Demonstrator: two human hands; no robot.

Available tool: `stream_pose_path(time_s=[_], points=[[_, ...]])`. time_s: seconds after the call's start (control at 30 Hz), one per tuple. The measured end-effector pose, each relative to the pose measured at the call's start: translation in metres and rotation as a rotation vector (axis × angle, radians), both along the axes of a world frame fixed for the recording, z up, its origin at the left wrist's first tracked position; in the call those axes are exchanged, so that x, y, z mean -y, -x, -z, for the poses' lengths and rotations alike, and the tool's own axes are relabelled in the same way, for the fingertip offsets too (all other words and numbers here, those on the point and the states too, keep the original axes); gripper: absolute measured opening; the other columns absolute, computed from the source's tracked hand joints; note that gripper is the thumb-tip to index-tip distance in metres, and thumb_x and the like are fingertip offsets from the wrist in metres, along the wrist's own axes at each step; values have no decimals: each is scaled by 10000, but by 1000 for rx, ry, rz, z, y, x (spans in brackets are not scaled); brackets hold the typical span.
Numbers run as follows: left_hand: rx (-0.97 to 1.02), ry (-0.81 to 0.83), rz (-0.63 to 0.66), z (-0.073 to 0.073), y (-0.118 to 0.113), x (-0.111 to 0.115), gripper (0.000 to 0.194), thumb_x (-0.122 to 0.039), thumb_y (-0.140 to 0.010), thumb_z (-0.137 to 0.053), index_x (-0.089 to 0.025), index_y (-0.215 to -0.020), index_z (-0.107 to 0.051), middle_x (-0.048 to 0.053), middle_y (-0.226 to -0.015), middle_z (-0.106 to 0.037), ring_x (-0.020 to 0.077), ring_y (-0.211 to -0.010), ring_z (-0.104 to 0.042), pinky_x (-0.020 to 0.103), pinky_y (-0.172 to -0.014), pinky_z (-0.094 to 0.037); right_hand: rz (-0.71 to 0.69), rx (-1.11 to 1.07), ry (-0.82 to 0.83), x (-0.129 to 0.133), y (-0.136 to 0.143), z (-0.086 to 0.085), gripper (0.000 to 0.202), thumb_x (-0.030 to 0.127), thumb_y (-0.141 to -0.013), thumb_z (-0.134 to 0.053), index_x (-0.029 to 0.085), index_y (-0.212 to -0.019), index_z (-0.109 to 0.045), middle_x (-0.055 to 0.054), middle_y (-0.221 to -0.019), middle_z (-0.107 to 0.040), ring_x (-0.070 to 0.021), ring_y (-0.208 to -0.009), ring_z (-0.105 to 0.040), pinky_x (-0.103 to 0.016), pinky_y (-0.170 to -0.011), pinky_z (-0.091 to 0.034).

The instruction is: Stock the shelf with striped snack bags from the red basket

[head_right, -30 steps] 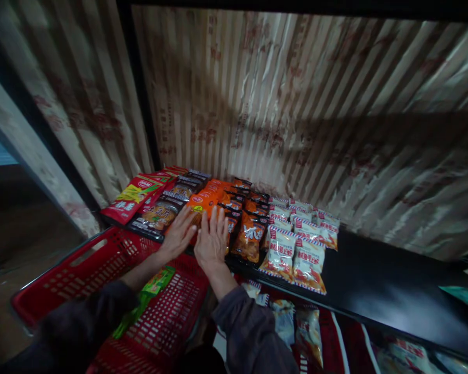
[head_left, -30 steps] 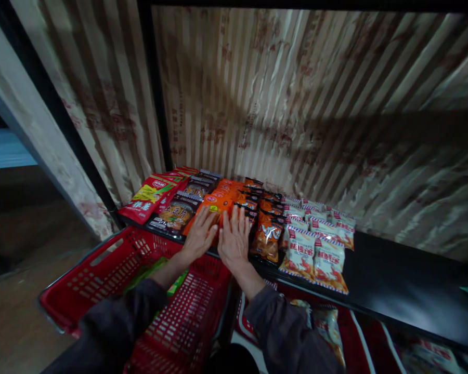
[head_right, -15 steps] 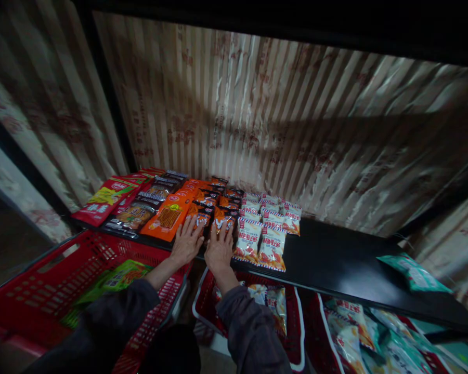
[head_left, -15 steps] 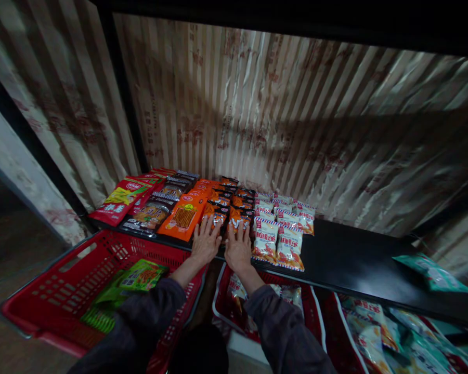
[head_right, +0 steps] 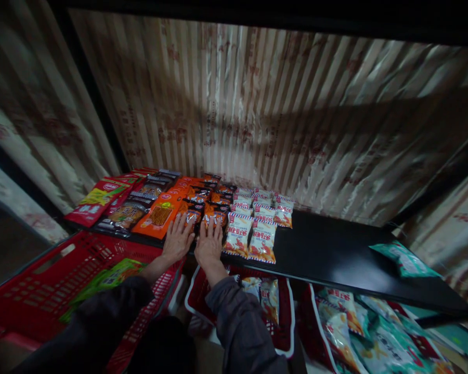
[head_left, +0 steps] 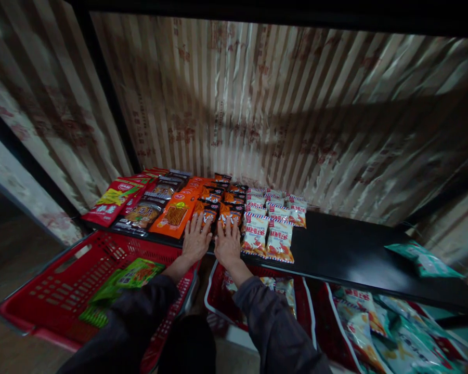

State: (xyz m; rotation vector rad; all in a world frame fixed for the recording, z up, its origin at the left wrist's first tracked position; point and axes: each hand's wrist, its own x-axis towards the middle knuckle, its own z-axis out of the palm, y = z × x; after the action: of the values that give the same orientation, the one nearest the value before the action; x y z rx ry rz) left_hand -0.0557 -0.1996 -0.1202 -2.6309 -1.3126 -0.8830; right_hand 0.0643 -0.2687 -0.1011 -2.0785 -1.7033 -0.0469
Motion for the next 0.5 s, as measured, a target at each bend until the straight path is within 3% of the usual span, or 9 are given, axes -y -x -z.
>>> stream_pose_path(time_s=[0.17,0.3,0.4,0.5], points=[[82,24,-33,-15,-11,11,510,-319,-925,-406,-187,-1415,-455,150,-1569,-255,356,-1468,-121,641,-1134,-129,-58,46,-143,16,-9,-19,559,255,-916,-463,226,-1465,-359,-112,-1617,-106,-308,-1484,5,-526,-1155,-129],[267,37,27,-26,-47,37,494,-324,-947,-364,-163,-1403,-460,130,-1591,-205,313,-1483,-51,589,-1156,-175,34,54,-252,44,-39,-30,537,249,-930,-408,229,-1465,-358,-92,-1623,-65,-308,-1482,54,-552,-1147,-155],[359,120,104,-24,-85,64,498,-322,-954,-340,-123,-1393,-464,148,-1586,-212,297,-1483,-71,533,-1171,-209,157,23,-301,70,-78,-22,548,280,-939,-369,159,-1472,-335,-138,-1616,-53,-326,-1479,51,-572,-1138,-181],[411,166,105,-15,-119,89,511,-284,-931,-386,-162,-1425,-422,130,-1591,-205,303,-1481,-82,549,-1170,-209,228,-42,-305,91,-121,-3,577,291,-937,-343,124,-1486,-285,-171,-1609,-55,-317,-1481,-31,-558,-1131,-230]])
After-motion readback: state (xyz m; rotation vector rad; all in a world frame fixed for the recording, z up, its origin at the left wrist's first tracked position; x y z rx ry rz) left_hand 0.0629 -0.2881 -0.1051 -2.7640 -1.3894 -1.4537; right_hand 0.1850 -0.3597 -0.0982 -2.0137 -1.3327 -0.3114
